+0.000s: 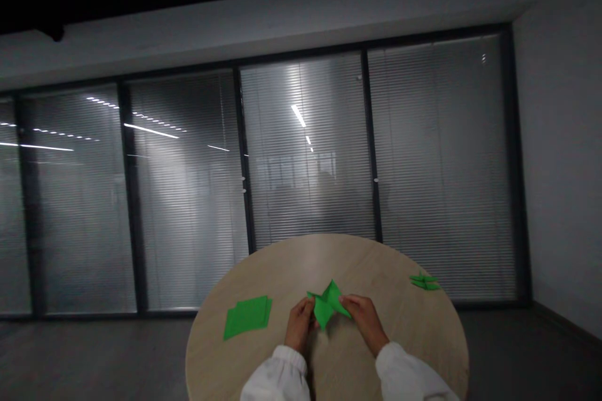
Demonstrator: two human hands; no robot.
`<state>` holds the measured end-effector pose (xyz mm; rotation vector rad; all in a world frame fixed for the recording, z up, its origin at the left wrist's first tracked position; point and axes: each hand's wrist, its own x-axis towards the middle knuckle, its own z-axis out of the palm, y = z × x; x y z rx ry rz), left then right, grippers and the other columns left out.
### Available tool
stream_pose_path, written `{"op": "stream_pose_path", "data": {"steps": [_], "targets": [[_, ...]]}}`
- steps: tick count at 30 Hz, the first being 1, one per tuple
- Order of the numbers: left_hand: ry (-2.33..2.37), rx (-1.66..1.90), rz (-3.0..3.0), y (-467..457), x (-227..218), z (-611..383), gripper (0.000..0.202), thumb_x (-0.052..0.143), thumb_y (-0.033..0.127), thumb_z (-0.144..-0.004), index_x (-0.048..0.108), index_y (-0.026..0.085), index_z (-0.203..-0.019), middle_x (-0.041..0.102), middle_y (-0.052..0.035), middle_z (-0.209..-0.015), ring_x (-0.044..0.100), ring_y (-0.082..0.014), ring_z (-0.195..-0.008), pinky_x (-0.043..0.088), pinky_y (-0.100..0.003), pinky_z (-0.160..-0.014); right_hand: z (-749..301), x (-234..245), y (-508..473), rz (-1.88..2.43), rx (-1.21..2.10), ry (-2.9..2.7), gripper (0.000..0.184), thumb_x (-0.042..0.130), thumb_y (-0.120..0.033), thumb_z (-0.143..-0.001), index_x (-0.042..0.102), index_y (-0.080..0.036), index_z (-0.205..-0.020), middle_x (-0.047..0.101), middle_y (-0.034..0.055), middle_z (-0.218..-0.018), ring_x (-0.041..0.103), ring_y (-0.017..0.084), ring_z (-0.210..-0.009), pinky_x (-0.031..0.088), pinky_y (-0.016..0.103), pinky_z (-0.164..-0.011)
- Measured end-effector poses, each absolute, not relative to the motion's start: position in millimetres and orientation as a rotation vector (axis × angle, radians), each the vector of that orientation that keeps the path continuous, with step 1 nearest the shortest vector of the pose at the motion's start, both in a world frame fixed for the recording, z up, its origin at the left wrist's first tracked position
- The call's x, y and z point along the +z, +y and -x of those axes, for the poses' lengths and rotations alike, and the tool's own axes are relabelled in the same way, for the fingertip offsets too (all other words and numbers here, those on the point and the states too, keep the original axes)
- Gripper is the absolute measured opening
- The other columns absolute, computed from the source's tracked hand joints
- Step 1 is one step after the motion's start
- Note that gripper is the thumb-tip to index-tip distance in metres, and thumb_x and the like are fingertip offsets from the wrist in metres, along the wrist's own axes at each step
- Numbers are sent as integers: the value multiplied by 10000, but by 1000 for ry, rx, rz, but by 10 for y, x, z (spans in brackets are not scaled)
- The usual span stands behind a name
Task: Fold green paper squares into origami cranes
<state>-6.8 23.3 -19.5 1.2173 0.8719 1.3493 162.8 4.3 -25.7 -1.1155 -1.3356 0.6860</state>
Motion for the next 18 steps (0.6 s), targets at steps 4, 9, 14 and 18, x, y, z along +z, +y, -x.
{"op": "stream_pose_path", "data": {"steps": [4,9,14,18], "targets": [[862,1378,-1170,198,-169,63,457,712,584,-538,554,156,-561,483,44,-456,455,-95,-434,345,-203,-427,-1639,-227,2,1048,767,-1285,451,569,-576,-684,709,-148,-681,666,29,-655,581,209,-683,446,274,-637],[792,1326,-1135,96,-105,45,435,730,555,-554,616,145,-643,588,-5,-523,579,-153,-542,441,-236,-512,-1645,-197,-64,871,1004,-1153,417,618,-524,-694,725,-144,-830,707,53,-741,624,217,-716,480,310,-700],[677,1239,-1098,51,-89,40,421,740,510,-589,652,136,-762,674,-46,-650,647,-190,-656,499,-273,-608,-1650,-177,-114,787,1167,-1032,405,667,-470,-682,715,-129,-896,720,83,-807,652,229,-763,498,333,-721],[642,1210,-1084,49,-83,50,423,742,496,-604,655,127,-791,699,-72,-713,668,-208,-721,521,-304,-676,-1648,-154,-139,738,1244,-997,423,670,-475,-689,704,-119,-914,717,100,-853,659,225,-798,497,327,-747]]}}
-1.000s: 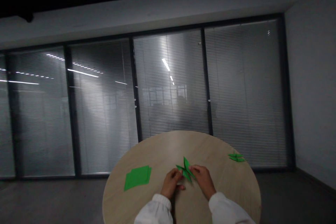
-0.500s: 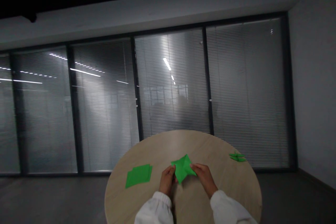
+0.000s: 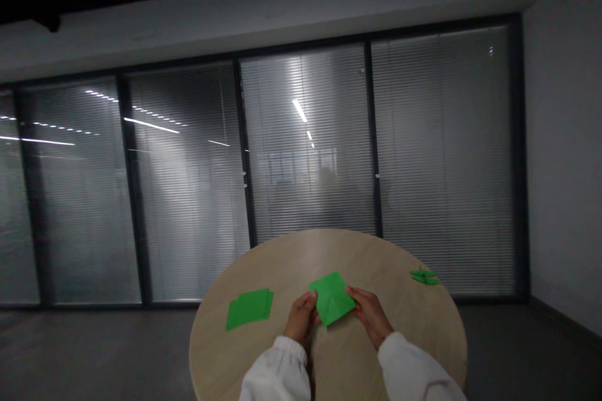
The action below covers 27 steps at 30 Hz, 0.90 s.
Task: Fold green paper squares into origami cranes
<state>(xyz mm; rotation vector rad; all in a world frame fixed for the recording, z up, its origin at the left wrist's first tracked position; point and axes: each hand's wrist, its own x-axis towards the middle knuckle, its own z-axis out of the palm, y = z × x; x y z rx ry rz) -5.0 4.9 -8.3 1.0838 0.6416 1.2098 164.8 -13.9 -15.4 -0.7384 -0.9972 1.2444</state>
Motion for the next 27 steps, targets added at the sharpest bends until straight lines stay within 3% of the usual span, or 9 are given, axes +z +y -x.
{"op": "stream_pose_path", "data": {"steps": [9,13,16,18,22,27], "targets": [[652,1331,-968,103,-120,77,450,757,465,-607,623,145,-894,693,-113,-901,654,-234,-882,508,-339,-773,-1659,-195,-84,863,1093,-1105,385,671,-466,-679,682,-141,-886,705,72,-879,637,216,-853,483,277,-725],[868,1359,-844,104,-178,69,531,788,415,-593,582,158,-1009,642,-145,-1036,628,-242,-950,493,-376,-813,-1675,-210,-24,1051,569,-1207,333,583,-472,-758,676,-176,-880,695,66,-857,615,217,-803,474,311,-732],[782,1224,-870,8,-121,37,506,752,444,-638,596,142,-1013,593,-183,-1147,585,-272,-1043,469,-411,-873,-1620,-191,-79,1089,87,-1450,227,528,-363,-834,685,-200,-854,666,74,-860,574,220,-859,433,344,-815],[645,1140,-942,-73,-46,9,483,729,437,-674,602,158,-1047,587,-164,-1189,552,-268,-1104,442,-406,-918,-1557,-172,-149,1066,-97,-1652,177,510,-264,-862,678,-225,-899,647,59,-837,554,209,-856,415,346,-813],[516,1125,-1032,-165,71,-31,450,739,390,-677,618,151,-1039,641,-139,-1115,587,-254,-1054,454,-361,-900,-1447,-148,-257,1041,-247,-1861,177,549,-169,-846,666,-259,-944,622,47,-876,527,207,-877,402,344,-796],[594,1251,-968,-115,57,-28,414,778,358,-627,642,126,-942,693,-82,-820,651,-183,-750,508,-261,-674,-1393,-148,-280,995,-275,-1970,266,610,-133,-805,645,-296,-1012,623,20,-912,527,199,-900,407,342,-809]]}}
